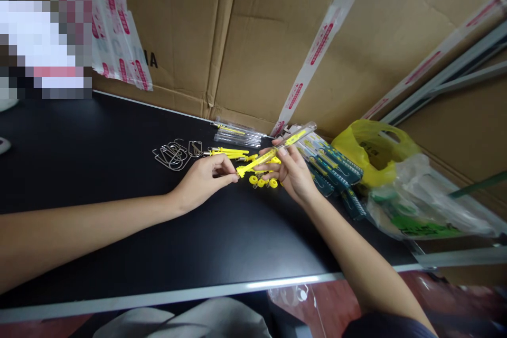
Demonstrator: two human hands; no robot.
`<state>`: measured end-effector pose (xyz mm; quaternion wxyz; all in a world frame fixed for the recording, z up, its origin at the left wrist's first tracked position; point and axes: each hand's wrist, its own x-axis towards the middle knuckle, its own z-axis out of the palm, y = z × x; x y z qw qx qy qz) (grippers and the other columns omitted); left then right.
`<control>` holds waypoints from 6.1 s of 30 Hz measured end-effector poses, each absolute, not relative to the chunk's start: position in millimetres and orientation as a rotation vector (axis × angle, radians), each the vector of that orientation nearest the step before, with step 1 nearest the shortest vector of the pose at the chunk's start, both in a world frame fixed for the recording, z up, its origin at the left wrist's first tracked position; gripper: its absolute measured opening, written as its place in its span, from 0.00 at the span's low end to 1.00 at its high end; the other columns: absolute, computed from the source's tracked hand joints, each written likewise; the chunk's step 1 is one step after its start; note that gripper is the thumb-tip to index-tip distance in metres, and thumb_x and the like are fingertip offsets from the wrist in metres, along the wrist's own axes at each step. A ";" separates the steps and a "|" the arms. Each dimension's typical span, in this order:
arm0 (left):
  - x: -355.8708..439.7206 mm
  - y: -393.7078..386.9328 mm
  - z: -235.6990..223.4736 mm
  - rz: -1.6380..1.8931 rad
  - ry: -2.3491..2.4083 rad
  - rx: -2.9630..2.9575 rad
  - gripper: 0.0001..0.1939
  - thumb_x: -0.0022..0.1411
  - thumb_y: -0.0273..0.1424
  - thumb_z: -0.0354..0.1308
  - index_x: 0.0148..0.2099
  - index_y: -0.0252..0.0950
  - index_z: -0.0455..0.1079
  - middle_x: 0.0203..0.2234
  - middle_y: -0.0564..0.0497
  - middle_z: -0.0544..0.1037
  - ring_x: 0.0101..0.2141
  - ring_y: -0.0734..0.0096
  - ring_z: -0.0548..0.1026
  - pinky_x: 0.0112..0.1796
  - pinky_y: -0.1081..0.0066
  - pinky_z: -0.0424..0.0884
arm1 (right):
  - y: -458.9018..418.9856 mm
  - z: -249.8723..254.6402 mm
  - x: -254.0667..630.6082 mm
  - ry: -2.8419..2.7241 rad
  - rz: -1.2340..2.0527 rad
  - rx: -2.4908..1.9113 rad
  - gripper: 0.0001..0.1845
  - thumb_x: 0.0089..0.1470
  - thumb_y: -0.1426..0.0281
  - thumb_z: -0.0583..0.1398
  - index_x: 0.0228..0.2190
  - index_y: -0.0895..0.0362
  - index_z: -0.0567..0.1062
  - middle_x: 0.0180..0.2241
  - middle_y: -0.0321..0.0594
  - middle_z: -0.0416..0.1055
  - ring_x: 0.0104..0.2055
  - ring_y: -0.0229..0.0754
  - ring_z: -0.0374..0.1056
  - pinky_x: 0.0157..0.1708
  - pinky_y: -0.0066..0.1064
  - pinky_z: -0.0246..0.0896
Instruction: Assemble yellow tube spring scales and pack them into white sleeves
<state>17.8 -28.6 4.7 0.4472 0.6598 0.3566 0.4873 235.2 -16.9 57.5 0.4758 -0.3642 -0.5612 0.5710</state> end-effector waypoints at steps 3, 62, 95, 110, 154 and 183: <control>17.4 -30.0 6.3 1.212 0.907 1.682 0.05 0.55 0.30 0.63 0.30 0.35 0.70 0.26 0.53 0.77 0.30 0.70 0.75 0.37 0.68 0.71 | -21.2 53.1 230.0 -1.385 1.441 -0.880 0.20 0.54 0.59 0.63 0.44 0.51 0.63 0.45 0.41 0.76 0.37 0.44 0.79 0.25 0.28 0.76; 20.0 -31.6 1.1 0.994 0.750 1.581 0.10 0.64 0.27 0.50 0.46 0.40 0.54 0.24 0.61 0.69 0.25 0.75 0.70 0.32 0.71 0.67 | -25.5 31.5 217.9 -1.402 1.430 -0.888 0.19 0.50 0.61 0.67 0.41 0.53 0.68 0.38 0.39 0.77 0.35 0.40 0.77 0.25 0.27 0.75; 7.8 -13.9 7.6 1.249 1.010 1.526 0.14 0.64 0.38 0.49 0.29 0.36 0.64 0.22 0.57 0.61 0.23 0.74 0.60 0.27 0.72 0.59 | -20.5 58.3 243.0 -2.749 0.194 -1.127 0.03 0.53 0.76 0.62 0.32 0.57 0.75 0.36 0.44 0.72 0.42 0.46 0.65 0.44 0.37 0.60; -2.7 10.7 2.9 1.382 1.152 1.291 0.15 0.63 0.39 0.51 0.27 0.36 0.64 0.16 0.56 0.64 0.15 0.78 0.57 0.18 0.74 0.58 | -21.2 58.3 237.3 -1.943 0.996 -1.060 0.11 0.47 0.69 0.66 0.26 0.55 0.67 0.25 0.32 0.67 0.25 0.33 0.63 0.26 0.27 0.58; -1.2 11.0 3.9 1.431 1.109 1.202 0.14 0.63 0.36 0.51 0.26 0.36 0.64 0.13 0.58 0.60 0.13 0.80 0.55 0.16 0.75 0.55 | -15.4 66.8 243.1 -1.421 1.226 -0.857 0.11 0.41 0.74 0.63 0.24 0.55 0.63 0.23 0.29 0.66 0.18 0.29 0.55 0.17 0.23 0.47; -0.3 9.8 5.5 1.416 1.115 1.209 0.15 0.64 0.34 0.51 0.26 0.34 0.65 0.15 0.57 0.65 0.13 0.82 0.57 0.15 0.78 0.56 | -14.8 59.4 242.7 -1.493 1.230 -0.856 0.13 0.43 0.71 0.69 0.27 0.56 0.68 0.24 0.29 0.68 0.18 0.28 0.58 0.17 0.22 0.49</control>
